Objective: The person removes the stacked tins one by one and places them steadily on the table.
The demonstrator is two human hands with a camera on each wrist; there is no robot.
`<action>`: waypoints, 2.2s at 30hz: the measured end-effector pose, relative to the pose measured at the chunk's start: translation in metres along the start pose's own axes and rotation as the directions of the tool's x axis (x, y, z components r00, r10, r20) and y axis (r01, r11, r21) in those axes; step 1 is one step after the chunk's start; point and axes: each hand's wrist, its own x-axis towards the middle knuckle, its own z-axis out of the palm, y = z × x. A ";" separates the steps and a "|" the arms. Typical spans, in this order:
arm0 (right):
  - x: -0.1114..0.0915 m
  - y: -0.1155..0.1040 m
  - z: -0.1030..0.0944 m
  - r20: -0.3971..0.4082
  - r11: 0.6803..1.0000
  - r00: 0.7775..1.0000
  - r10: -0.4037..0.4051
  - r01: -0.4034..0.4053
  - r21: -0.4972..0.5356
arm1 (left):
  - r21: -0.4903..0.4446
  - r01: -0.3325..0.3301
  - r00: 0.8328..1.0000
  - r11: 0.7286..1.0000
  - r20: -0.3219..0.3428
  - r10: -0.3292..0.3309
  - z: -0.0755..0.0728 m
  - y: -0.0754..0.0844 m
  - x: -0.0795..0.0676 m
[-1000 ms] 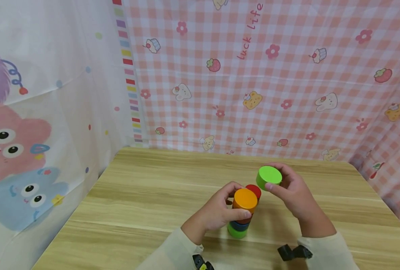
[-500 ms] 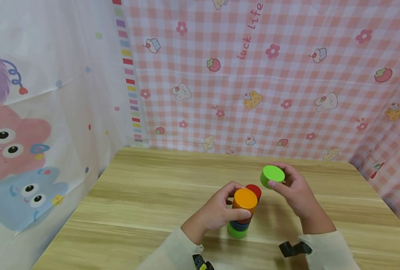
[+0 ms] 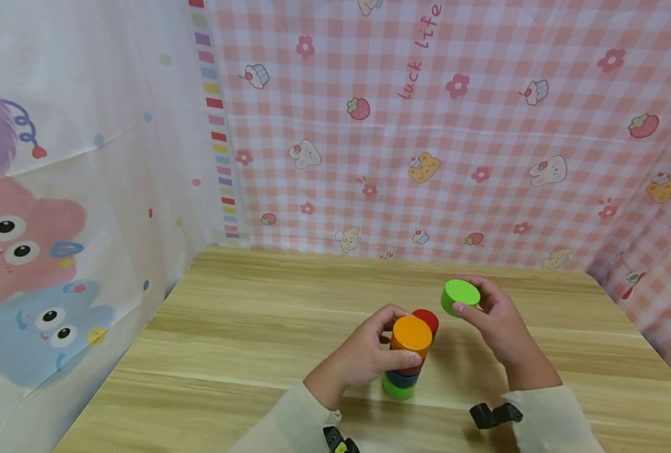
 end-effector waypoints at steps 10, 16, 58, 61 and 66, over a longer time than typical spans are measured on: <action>-0.002 0.014 -0.006 -0.017 0.998 0.999 0.031 -0.032 -0.058 | -0.012 0.021 1.000 1.000 0.001 -0.021 0.000 0.001 0.001; -0.002 0.026 -0.011 -0.022 0.998 0.999 0.046 -0.047 -0.049 | -0.012 0.021 1.000 1.000 0.003 -0.021 0.000 0.001 0.001; -0.006 0.058 -0.034 0.059 0.976 0.979 0.194 -0.187 -0.108 | -0.017 0.006 1.000 1.000 0.014 -0.006 0.000 0.000 0.002; -0.006 0.059 -0.034 0.055 0.977 0.979 0.195 -0.189 -0.098 | -0.017 0.006 1.000 1.000 0.015 -0.005 0.000 0.001 0.002; -0.006 0.064 -0.033 0.058 0.985 0.984 0.167 -0.164 -0.060 | -0.019 0.002 1.000 1.000 0.014 -0.002 0.000 0.001 0.001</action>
